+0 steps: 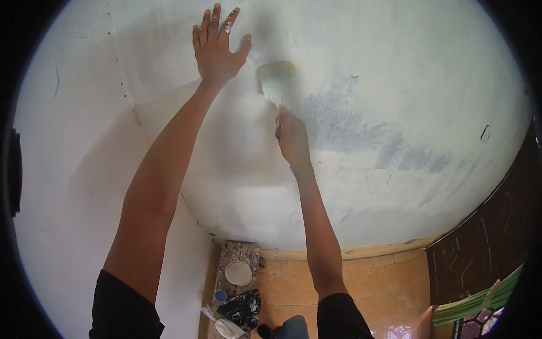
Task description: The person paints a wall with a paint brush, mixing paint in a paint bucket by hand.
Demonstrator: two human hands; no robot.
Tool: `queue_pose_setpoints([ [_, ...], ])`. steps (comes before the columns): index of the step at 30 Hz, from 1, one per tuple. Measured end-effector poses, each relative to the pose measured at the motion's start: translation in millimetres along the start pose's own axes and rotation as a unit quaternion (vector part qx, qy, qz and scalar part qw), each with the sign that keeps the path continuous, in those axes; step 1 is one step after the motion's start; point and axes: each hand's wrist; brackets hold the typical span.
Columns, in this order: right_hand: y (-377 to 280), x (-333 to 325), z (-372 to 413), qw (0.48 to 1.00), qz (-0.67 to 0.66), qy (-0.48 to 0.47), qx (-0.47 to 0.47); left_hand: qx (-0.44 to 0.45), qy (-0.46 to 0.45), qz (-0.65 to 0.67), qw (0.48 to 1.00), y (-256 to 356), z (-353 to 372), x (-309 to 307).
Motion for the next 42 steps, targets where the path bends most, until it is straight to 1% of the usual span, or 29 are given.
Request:
queue_pose_setpoints([
  [2,20.7,3.9,-7.5,1.000,0.019,0.000,-0.004,-0.001,-0.004,0.003,1.000,-0.5,0.2,-0.8],
  [3,51.4,4.8,1.7,0.998,0.054,0.004,-0.040,-0.003,-0.007,0.005,1.000,0.0,0.1,-0.6],
  [4,70.2,12.0,22.2,0.999,0.044,0.019,0.011,-0.004,-0.008,0.005,1.000,-1.6,-0.1,-0.2],
  [5,92.1,15.0,43.9,0.999,0.041,0.018,0.002,-0.004,0.012,0.004,1.000,-5.1,1.7,2.8],
  [6,119.3,18.6,66.0,0.998,0.048,0.025,0.030,-0.003,0.030,0.004,1.000,-8.8,4.8,8.0],
  [7,131.3,21.3,91.1,0.996,0.063,0.027,0.057,-0.001,0.046,0.005,0.999,-10.9,6.9,11.1],
  [9,148.5,24.4,132.7,0.988,0.068,0.022,0.139,-0.004,0.039,0.000,0.999,-10.6,8.5,10.3],
  [11,138.6,21.3,135.9,0.994,0.011,0.024,0.109,-0.003,0.038,-0.003,0.999,-10.3,7.0,9.6],
  [13,88.7,15.3,93.0,0.997,0.003,0.027,0.067,0.005,0.020,0.006,1.000,-6.4,2.9,3.3],
  [15,36.6,8.4,42.6,1.000,0.004,-0.002,0.016,0.004,0.009,0.010,1.000,-2.5,2.8,1.3],
  [17,18.4,10.2,12.9,1.000,0.002,-0.007,0.013,0.003,0.007,0.006,1.000,-2.6,0.7,0.5],
  [18,14.0,12.5,6.0,1.000,-0.001,-0.009,0.010,0.004,0.019,0.002,1.000,-4.8,0.9,4.1],
  [19,24.7,15.1,8.9,1.000,0.013,0.000,0.007,0.006,0.032,-0.004,0.999,-8.2,3.6,10.0],
  [20,50.1,18.7,19.2,1.000,0.028,0.007,0.005,0.007,0.045,-0.010,0.999,-12.6,6.2,15.5],
  [21,74.7,21.3,33.0,0.999,0.043,0.014,0.003,0.003,0.039,-0.013,0.999,-12.9,7.3,15.2],
  [23,112.7,23.9,74.9,0.997,0.046,0.009,0.055,-0.003,0.031,-0.023,0.999,-10.9,5.5,12.8],
  [25,137.7,26.3,115.7,0.989,0.047,0.010,0.142,-0.006,0.031,-0.018,0.999,-10.8,5.9,12.1],
  [26,133.6,25.4,113.9,0.991,0.035,0.009,0.130,-0.007,0.027,-0.017,0.999,-9.6,5.6,10.5],
  [28,113.0,14.4,116.2,0.994,0.015,0.006,0.108,-0.005,0.028,-0.016,0.999,-9.0,3.4,11.7],
  [29,101.5,6.3,99.8,0.998,0.016,0.017,0.052,-0.003,0.029,-0.014,0.999,-10.3,3.7,12.4],
  [30,80.1,-2.5,75.9,0.998,0.048,0.027,0.020,0.000,0.028,-0.011,1.000,-10.3,5.6,12.9],
  [31,62.9,-10.9,49.3,0.996,0.046,0.035,-0.061,-0.002,0.023,-0.009,1.000,-9.5,6.7,13.2],
  [34,-1.9,-22.6,0.7,0.999,-0.018,0.041,0.030,-0.002,0.019,-0.011,1.000,-10.2,5.3,13.2],
  [35,9.4,-23.8,-0.2,0.999,0.008,0.045,-0.002,0.000,0.021,-0.015,1.000,-9.9,4.5,14.0],
  [36,34.9,-24.6,-0.2,0.998,0.033,0.047,-0.035,0.002,0.023,-0.021,1.000,-10.3,4.5,14.7],
  [39,104.4,-20.6,37.5,0.995,0.077,0.051,-0.023,0.001,0.025,-0.033,0.999,-11.4,4.5,15.6],
  [40,123.7,-18.5,57.4,0.996,0.079,0.046,0.004,0.000,0.023,-0.035,0.999,-10.7,5.2,14.8],
  [41,137.2,-18.9,83.0,0.995,0.013,0.030,0.091,0.003,0.024,-0.031,0.999,-10.3,5.8,14.3],
  [42,143.5,-14.6,107.1,0.989,-0.015,0.029,0.144,0.004,0.026,-0.026,0.999,-9.7,6.1,13.9],
])
Point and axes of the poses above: each hand's wrist, its own z-axis away from the middle knuckle, its own x-axis out of the palm, y = z × x, and after that the axes turned 4 degrees about -y, right-handed
